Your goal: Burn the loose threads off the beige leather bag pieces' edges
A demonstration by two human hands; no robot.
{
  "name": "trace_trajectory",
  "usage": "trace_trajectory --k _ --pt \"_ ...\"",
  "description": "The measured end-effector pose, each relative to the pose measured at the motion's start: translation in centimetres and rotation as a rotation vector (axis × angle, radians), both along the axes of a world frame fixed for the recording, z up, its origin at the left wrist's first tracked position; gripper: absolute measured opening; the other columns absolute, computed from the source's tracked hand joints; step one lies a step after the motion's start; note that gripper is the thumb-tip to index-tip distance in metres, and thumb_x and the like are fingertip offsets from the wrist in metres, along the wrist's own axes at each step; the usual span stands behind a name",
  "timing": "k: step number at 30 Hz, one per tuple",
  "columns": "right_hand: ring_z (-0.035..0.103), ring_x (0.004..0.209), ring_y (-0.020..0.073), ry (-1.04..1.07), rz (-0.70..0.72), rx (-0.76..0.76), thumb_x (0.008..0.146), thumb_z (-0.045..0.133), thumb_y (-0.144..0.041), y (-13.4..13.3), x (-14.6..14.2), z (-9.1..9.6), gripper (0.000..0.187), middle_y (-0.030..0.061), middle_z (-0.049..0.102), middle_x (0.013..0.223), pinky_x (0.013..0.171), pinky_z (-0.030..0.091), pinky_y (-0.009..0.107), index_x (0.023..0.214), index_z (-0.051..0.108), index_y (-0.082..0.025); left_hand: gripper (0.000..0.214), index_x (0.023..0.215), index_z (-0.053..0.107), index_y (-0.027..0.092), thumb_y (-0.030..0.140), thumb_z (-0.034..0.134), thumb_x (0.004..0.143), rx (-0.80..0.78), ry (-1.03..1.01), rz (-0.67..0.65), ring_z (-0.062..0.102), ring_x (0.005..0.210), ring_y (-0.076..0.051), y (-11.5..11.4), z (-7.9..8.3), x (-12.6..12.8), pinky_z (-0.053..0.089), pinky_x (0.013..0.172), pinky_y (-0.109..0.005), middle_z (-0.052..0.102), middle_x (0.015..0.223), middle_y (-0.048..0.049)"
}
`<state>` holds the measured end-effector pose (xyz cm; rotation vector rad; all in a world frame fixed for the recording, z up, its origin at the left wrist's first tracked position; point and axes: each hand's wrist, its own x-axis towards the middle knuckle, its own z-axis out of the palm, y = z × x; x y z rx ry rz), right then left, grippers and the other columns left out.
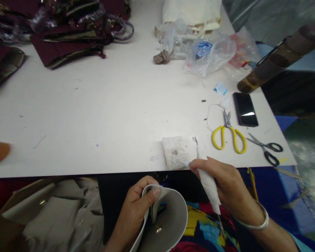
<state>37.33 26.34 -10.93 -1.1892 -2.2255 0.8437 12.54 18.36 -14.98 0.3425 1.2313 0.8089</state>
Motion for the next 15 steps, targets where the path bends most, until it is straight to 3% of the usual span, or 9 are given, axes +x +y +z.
trace_trajectory --k 8,15 --pt "0.060 0.072 0.0151 -0.068 0.086 -0.021 0.101 0.050 -0.007 0.7 -0.1 0.7 0.028 0.0021 0.064 0.086 0.065 0.044 0.025 0.122 0.062 -0.023 0.041 0.082 0.061 0.018 0.052 0.084 0.079 -0.030 -0.040 0.017 0.044 0.056 -0.010 -0.1 0.6 -0.2 0.036 0.053 -0.021 0.052 0.062 0.0043" --pt "0.057 0.068 0.0152 -0.152 0.107 0.047 0.101 0.045 -0.005 0.8 -0.3 1.5 0.032 0.0020 0.060 0.081 0.060 0.041 0.025 0.122 0.062 -0.022 0.042 0.080 0.062 0.018 0.053 0.085 0.076 -0.020 -0.070 0.037 0.045 0.056 -0.010 0.0 0.5 -0.4 0.038 0.053 -0.021 0.055 0.062 0.0034"
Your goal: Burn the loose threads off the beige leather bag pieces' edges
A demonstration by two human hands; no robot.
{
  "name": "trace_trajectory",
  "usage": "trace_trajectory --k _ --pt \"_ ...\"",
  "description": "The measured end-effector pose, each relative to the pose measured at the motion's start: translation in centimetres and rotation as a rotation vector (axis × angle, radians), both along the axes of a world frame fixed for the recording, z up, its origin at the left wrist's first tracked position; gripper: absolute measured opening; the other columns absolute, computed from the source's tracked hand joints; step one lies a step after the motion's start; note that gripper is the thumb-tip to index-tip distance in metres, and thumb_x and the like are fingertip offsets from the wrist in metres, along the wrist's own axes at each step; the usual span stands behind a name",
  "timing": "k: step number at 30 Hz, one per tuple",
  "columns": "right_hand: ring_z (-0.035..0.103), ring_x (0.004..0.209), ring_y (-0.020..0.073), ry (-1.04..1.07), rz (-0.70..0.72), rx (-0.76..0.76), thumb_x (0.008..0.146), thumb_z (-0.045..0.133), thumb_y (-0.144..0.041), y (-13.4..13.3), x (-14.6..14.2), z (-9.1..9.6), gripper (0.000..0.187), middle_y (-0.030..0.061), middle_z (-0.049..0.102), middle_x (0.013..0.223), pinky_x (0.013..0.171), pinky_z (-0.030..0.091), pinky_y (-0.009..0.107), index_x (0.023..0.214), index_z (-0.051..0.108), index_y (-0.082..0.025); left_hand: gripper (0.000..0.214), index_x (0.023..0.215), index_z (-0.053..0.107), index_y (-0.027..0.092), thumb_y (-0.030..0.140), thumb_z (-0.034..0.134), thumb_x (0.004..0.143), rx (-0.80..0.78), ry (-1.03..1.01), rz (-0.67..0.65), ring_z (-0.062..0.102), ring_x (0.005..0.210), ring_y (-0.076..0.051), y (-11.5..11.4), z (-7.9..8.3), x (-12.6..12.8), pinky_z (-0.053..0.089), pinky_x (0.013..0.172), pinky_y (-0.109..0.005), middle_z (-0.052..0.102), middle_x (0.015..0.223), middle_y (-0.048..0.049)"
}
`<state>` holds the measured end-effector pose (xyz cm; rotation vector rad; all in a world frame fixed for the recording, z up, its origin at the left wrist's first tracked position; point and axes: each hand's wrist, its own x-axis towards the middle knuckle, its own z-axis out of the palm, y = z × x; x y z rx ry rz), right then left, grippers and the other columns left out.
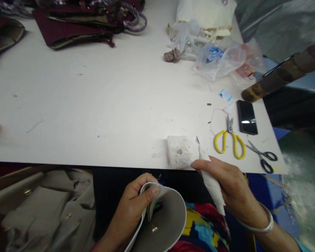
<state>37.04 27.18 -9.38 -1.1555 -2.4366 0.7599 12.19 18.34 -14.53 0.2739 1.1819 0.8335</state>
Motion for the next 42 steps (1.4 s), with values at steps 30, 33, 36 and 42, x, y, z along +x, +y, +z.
trace_trajectory --k 30,33,36,42 --pt "0.058 0.074 0.0192 -0.050 0.018 0.055 0.093 0.041 -0.002 -0.01 -0.20 -0.07 0.043 0.0043 0.062 0.084 0.064 0.043 0.028 0.122 0.066 -0.022 0.041 0.077 0.063 0.018 0.054 0.083 0.076 0.061 0.010 -0.009 0.043 0.056 -0.011 -0.34 0.45 -0.42 0.037 0.053 -0.021 0.054 0.062 0.0028" --pt "0.058 0.072 0.0182 -0.040 0.024 0.094 0.095 0.042 -0.004 -0.02 -0.28 0.02 0.040 0.0037 0.061 0.081 0.063 0.043 0.028 0.121 0.066 -0.021 0.041 0.076 0.063 0.018 0.054 0.083 0.076 0.065 0.008 -0.005 0.043 0.056 -0.011 -0.32 0.68 -0.32 0.036 0.053 -0.021 0.053 0.062 0.0029" --pt "0.057 0.069 0.0173 -0.039 0.021 0.104 0.098 0.044 -0.007 0.08 -0.44 0.09 0.035 0.0029 0.060 0.078 0.060 0.041 0.027 0.120 0.067 -0.021 0.041 0.076 0.063 0.018 0.054 0.083 0.077 0.065 0.005 -0.013 0.043 0.056 -0.011 -0.34 0.78 -0.26 0.036 0.053 -0.021 0.054 0.062 0.0027" --pt "0.061 0.071 0.0182 -0.015 0.005 0.066 0.100 0.047 -0.012 0.07 -0.32 0.39 0.030 0.0040 0.064 0.081 0.063 0.046 0.028 0.120 0.067 -0.022 0.041 0.077 0.063 0.018 0.054 0.082 0.078 0.076 0.027 -0.015 0.045 0.058 -0.012 -0.44 0.54 -0.39 0.038 0.054 -0.021 0.055 0.063 0.0023"
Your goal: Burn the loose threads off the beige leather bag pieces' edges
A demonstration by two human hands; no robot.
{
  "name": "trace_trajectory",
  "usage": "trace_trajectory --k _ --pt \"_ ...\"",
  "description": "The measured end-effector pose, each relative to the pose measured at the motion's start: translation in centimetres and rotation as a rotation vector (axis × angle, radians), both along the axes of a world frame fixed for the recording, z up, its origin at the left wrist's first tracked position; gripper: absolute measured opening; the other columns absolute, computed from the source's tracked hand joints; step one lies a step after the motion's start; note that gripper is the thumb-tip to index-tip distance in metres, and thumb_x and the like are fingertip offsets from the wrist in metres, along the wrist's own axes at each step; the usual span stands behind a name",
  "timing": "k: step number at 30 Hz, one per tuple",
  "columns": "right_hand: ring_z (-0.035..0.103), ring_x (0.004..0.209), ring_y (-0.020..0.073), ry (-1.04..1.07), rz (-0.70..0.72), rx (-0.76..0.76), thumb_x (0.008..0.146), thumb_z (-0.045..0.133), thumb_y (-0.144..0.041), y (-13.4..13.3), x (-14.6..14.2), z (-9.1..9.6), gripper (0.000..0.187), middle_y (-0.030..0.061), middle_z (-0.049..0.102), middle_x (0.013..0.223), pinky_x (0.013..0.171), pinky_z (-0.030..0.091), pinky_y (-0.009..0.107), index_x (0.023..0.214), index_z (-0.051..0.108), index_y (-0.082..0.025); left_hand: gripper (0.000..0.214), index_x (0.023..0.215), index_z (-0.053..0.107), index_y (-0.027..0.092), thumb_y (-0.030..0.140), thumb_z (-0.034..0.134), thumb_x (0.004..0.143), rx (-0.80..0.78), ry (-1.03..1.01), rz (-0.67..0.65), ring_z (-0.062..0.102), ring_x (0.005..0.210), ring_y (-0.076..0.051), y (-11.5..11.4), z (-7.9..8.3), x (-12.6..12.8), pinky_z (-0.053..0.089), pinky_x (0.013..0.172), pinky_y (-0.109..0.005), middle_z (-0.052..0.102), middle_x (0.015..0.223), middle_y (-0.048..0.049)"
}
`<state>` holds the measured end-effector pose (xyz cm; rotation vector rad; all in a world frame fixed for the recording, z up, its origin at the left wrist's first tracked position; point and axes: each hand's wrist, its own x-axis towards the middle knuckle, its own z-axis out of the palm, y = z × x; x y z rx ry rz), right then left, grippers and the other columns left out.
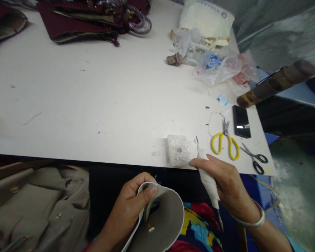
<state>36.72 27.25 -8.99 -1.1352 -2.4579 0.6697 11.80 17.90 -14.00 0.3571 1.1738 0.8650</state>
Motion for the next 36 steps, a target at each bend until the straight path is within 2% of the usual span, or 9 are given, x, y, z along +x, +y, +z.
trace_trajectory --k 4,9,13,16,23,26,30,32,36 --pt "0.070 0.085 0.0203 0.109 -0.065 -0.035 0.101 0.052 -0.017 -0.1 0.8 -0.6 0.028 0.0062 0.073 0.101 0.077 0.054 0.032 0.124 0.065 -0.025 0.042 0.076 0.063 0.017 0.055 0.083 0.077 0.012 0.021 -0.002 0.044 0.058 -0.012 0.0 -0.2 -0.1 0.037 0.054 -0.021 0.054 0.063 0.0024" --pt "0.072 0.086 0.0187 0.317 -0.235 -0.115 0.100 0.063 -0.023 1.9 1.2 -4.1 0.020 0.0032 0.071 0.101 0.078 0.057 0.032 0.119 0.066 -0.026 0.041 0.078 0.064 0.017 0.054 0.082 0.079 0.003 0.019 -0.013 0.046 0.057 -0.012 -0.2 -0.3 -0.1 0.037 0.053 -0.021 0.055 0.064 0.0022" --pt "0.069 0.099 0.0202 0.353 -0.214 -0.132 0.100 0.062 -0.026 4.1 1.2 -7.0 0.016 0.0050 0.070 0.107 0.089 0.056 0.034 0.115 0.067 -0.024 0.041 0.078 0.063 0.018 0.054 0.081 0.079 -0.005 0.021 -0.009 0.045 0.055 -0.011 -0.4 -0.4 -0.1 0.036 0.052 -0.020 0.055 0.062 0.0029" --pt "0.067 0.101 0.0201 0.331 -0.147 -0.167 0.102 0.057 -0.023 5.0 1.4 -8.1 0.017 0.0053 0.069 0.108 0.093 0.053 0.036 0.116 0.066 -0.023 0.042 0.079 0.064 0.018 0.054 0.083 0.077 -0.007 0.047 -0.007 0.045 0.056 -0.011 -0.3 -0.3 -0.1 0.036 0.052 -0.020 0.055 0.062 0.0031" --pt "0.062 0.099 0.0236 0.229 -0.077 -0.020 0.096 0.048 -0.010 5.5 1.3 -7.6 0.036 0.0072 0.067 0.101 0.088 0.049 0.039 0.125 0.065 -0.021 0.039 0.082 0.067 0.017 0.054 0.081 0.079 0.019 0.146 -0.096 0.047 0.060 -0.013 -0.4 0.3 0.4 0.039 0.055 -0.022 0.058 0.066 0.0016" --pt "0.064 0.102 0.0232 0.345 -0.171 0.016 0.100 0.055 -0.016 4.7 1.3 -6.9 0.033 0.0078 0.070 0.109 0.090 0.050 0.039 0.130 0.066 -0.023 0.036 0.083 0.068 0.017 0.052 0.079 0.080 0.055 0.234 -0.128 0.048 0.062 -0.014 -0.2 0.8 0.7 0.040 0.058 -0.023 0.059 0.067 0.0011" --pt "0.069 0.100 0.0227 0.541 -0.340 0.004 0.099 0.068 -0.030 1.6 0.9 -5.5 0.028 0.0069 0.073 0.112 0.090 0.055 0.038 0.126 0.071 -0.024 0.031 0.079 0.068 0.017 0.047 0.076 0.080 0.093 0.382 -0.115 0.048 0.063 -0.015 0.2 1.2 1.4 0.040 0.060 -0.024 0.057 0.066 0.0009" --pt "0.071 0.090 0.0207 0.593 -0.432 -0.050 0.099 0.069 -0.033 -0.2 0.6 -5.1 0.020 0.0052 0.075 0.103 0.086 0.058 0.037 0.116 0.075 -0.023 0.029 0.077 0.067 0.016 0.044 0.074 0.078 0.096 0.425 -0.108 0.048 0.063 -0.015 0.4 1.0 1.9 0.040 0.060 -0.025 0.057 0.065 0.0010" --pt "0.071 0.067 0.0169 0.687 -0.555 -0.211 0.095 0.075 -0.035 -2.7 -0.3 -5.3 0.018 0.0016 0.076 0.083 0.067 0.060 0.030 0.107 0.075 -0.021 0.027 0.078 0.066 0.016 0.042 0.071 0.077 0.094 0.430 -0.128 0.049 0.065 -0.016 0.5 0.3 2.9 0.040 0.062 -0.026 0.057 0.066 0.0008"
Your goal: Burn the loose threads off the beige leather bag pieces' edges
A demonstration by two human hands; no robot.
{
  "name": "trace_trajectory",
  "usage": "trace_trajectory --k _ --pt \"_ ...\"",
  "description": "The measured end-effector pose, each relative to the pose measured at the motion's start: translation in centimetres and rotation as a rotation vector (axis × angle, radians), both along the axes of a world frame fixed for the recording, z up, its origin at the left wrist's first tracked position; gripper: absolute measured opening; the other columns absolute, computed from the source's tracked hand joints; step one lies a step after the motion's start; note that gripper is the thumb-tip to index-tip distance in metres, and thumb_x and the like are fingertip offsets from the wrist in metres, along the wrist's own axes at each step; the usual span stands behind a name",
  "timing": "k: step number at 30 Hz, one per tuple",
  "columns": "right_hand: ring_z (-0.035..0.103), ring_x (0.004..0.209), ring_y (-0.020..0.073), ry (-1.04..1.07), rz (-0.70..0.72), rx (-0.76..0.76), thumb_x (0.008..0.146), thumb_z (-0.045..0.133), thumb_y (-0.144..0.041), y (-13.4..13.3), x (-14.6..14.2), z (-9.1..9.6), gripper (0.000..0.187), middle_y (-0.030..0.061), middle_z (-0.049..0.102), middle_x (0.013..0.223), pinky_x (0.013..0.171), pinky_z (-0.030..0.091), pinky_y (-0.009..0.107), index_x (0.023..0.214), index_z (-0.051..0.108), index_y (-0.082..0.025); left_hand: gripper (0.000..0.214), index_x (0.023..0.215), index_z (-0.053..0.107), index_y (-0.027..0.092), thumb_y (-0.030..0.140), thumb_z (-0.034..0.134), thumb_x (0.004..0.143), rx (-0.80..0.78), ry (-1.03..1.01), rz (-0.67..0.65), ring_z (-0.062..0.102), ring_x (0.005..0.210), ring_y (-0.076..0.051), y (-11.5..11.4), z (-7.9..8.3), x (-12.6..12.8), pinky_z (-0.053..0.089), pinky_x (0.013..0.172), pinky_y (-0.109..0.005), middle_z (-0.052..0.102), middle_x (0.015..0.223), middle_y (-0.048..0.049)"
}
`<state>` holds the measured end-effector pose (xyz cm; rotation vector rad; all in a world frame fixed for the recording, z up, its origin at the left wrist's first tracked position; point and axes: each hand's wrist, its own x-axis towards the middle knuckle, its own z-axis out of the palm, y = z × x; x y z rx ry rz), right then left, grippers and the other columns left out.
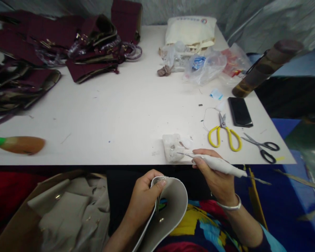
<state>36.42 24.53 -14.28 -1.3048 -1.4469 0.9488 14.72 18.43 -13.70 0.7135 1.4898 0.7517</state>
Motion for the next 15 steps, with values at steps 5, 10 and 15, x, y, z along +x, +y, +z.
trace_trajectory --k 5,10,15 --pt "0.071 0.069 0.0171 -0.024 -0.035 0.026 0.097 0.072 -0.033 -0.54 -0.51 -0.30 0.013 0.0012 0.075 0.081 0.068 0.061 0.029 0.104 0.074 -0.022 0.027 0.079 0.065 0.016 0.042 0.070 0.077 0.006 -0.004 -0.028 0.048 0.066 -0.016 -0.03 -0.26 0.66 0.039 0.063 -0.026 0.056 0.067 0.0006" --pt "0.073 0.083 0.0173 -0.106 0.021 0.128 0.097 0.072 -0.028 -0.39 -0.34 -0.32 0.011 0.0027 0.077 0.095 0.083 0.061 0.030 0.106 0.073 -0.023 0.030 0.079 0.064 0.016 0.045 0.071 0.077 0.015 -0.010 -0.040 0.049 0.066 -0.016 -0.07 -0.17 0.88 0.039 0.063 -0.027 0.057 0.069 -0.0001" --pt "0.074 0.091 0.0178 -0.149 0.069 0.183 0.097 0.072 -0.025 -0.26 -0.14 -0.87 0.014 0.0032 0.078 0.104 0.087 0.060 0.031 0.110 0.073 -0.023 0.031 0.079 0.064 0.016 0.045 0.072 0.074 0.016 -0.011 -0.033 0.048 0.066 -0.016 0.02 -0.09 1.00 0.039 0.062 -0.027 0.056 0.068 0.0001"
